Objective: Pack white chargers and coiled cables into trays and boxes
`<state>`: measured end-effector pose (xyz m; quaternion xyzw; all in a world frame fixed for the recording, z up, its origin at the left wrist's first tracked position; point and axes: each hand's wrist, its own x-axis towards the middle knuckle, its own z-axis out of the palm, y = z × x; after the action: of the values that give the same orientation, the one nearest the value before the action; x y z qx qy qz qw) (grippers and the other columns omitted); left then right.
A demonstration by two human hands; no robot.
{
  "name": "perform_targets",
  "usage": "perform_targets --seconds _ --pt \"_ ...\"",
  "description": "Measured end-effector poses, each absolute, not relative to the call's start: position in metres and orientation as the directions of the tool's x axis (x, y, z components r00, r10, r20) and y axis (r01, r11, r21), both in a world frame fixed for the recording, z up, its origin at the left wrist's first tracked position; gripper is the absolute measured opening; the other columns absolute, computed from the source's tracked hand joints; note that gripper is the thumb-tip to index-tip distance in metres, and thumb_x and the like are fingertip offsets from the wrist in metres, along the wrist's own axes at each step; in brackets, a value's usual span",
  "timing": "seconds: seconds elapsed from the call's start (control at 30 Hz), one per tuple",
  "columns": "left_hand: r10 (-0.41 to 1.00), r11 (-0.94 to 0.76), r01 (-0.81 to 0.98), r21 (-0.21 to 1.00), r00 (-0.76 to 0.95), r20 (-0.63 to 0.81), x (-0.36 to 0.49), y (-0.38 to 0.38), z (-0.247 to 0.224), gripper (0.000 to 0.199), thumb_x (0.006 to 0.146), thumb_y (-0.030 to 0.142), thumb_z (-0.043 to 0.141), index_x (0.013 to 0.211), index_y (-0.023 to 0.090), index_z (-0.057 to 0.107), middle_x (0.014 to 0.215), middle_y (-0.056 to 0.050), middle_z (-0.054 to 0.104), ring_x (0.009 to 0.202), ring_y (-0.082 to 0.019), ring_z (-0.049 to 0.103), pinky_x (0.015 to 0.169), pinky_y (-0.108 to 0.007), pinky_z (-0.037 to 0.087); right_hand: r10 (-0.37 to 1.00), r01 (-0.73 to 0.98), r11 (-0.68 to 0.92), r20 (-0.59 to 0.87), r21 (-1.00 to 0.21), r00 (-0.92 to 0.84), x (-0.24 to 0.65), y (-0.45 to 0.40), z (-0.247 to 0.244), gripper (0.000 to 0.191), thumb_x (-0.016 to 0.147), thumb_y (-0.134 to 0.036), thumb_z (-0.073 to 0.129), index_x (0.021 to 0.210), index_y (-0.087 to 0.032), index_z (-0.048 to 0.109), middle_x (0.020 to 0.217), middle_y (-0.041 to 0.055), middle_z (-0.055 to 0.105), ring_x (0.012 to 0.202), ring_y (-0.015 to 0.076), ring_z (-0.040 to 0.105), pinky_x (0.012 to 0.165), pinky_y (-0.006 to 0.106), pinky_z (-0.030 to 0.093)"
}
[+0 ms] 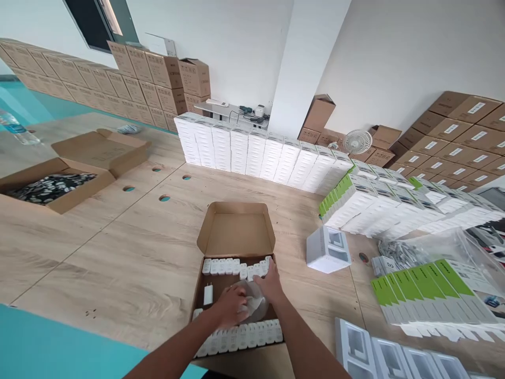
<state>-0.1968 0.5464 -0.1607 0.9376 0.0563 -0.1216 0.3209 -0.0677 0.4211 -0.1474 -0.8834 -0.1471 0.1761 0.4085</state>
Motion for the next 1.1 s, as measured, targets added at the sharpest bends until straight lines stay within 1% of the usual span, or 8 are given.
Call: perform_targets --seconds 0.1,0.2,0.3,0.5,0.63,0.8,0.93,1.1 --pt "0.178 -0.762 0.301 0.573 0.949 -0.262 -0.200 0.545 -0.159 0.023 0.084 0.023 0.052 0.098 0.023 0.071 0.121 -0.006 0.065 0.115 -0.027 0.057 0.095 -0.042 0.043 0.309 0.057 -0.761 -0.284 -0.646 0.908 -0.071 0.450 -0.146 0.087 0.067 -0.029 0.069 0.143 -0.005 0.033 0.147 0.0279 0.040 0.138 0.0440 0.035 0.108 0.059 0.032" --pt "0.264 -0.751 0.371 0.545 0.927 -0.267 -0.200 0.540 -0.159 0.030 0.080 0.013 0.052 0.106 0.021 0.066 0.129 -0.009 0.060 0.122 -0.027 0.051 0.097 -0.042 0.041 0.229 0.033 -0.853 -0.317 -0.522 0.920 -0.073 0.464 -0.141 0.091 0.062 -0.027 0.074 0.142 -0.007 0.036 0.142 0.0281 0.042 0.136 0.0462 0.036 0.105 0.060 0.033" --pt "0.237 -0.763 0.374 0.527 0.921 -0.310 -0.198 0.539 -0.161 0.034 0.070 0.011 0.059 0.103 0.019 0.067 0.133 -0.011 0.058 0.126 -0.031 0.047 0.099 -0.044 0.038 0.187 0.031 -0.904 -0.329 -0.426 0.925 -0.073 0.472 -0.140 0.097 0.052 -0.025 0.081 0.138 -0.008 0.041 0.135 0.0258 0.049 0.131 0.0447 0.041 0.105 0.055 0.036" --pt "0.186 -0.786 0.378 0.489 0.899 -0.397 -0.189 0.551 -0.163 0.042 0.065 0.018 0.065 0.106 0.018 0.067 0.127 -0.014 0.058 0.121 -0.036 0.047 0.099 -0.049 0.035 0.193 0.066 -0.934 -0.342 -0.350 0.920 -0.073 0.482 -0.143 0.108 0.051 -0.034 0.084 0.144 -0.012 0.034 0.149 0.0252 0.035 0.139 0.0423 0.034 0.102 0.050 0.041" --pt "0.185 -0.790 0.390 0.473 0.887 -0.423 -0.189 0.556 -0.162 0.042 0.066 0.022 0.064 0.108 0.019 0.066 0.125 -0.012 0.058 0.119 -0.034 0.047 0.099 -0.047 0.034 0.257 0.134 -0.931 -0.348 -0.338 0.902 -0.072 0.478 -0.144 0.111 0.051 -0.029 0.083 0.147 -0.011 0.031 0.144 0.0236 0.043 0.136 0.0414 0.038 0.108 0.051 0.036" --pt "0.191 -0.799 0.400 0.449 0.877 -0.442 -0.187 0.553 -0.161 0.047 0.066 0.023 0.063 0.113 0.020 0.065 0.129 -0.013 0.056 0.124 -0.034 0.044 0.101 -0.047 0.032 0.295 0.170 -0.929 -0.380 -0.329 0.877 -0.077 0.471 -0.150 0.114 0.051 -0.014 0.070 0.153 -0.012 0.019 0.147 0.0273 0.035 0.129 0.0428 0.047 0.101 0.053 0.042" --pt "0.199 -0.811 0.407 0.421 0.867 -0.457 -0.185 0.551 -0.163 0.055 0.066 0.021 0.063 0.121 0.020 0.063 0.135 -0.014 0.053 0.128 -0.035 0.042 0.104 -0.049 0.031 0.312 0.165 -0.902 -0.341 -0.398 0.887 -0.084 0.468 -0.162 0.118 0.051 -0.013 0.067 0.155 -0.014 0.011 0.151 0.0287 0.027 0.133 0.0455 0.042 0.102 0.056 0.039" --pt "0.212 -0.818 0.409 0.403 0.867 -0.450 -0.186 0.546 -0.161 0.056 0.066 0.019 0.063 0.122 0.018 0.062 0.137 -0.015 0.053 0.128 -0.036 0.042 0.104 -0.049 0.030 0.356 0.191 -0.828 -0.231 -0.528 0.906 -0.086 0.462 -0.170 0.111 0.053 -0.013 0.067 0.153 -0.012 0.018 0.148 0.0280 0.030 0.134 0.0471 0.038 0.107 0.058 0.035"
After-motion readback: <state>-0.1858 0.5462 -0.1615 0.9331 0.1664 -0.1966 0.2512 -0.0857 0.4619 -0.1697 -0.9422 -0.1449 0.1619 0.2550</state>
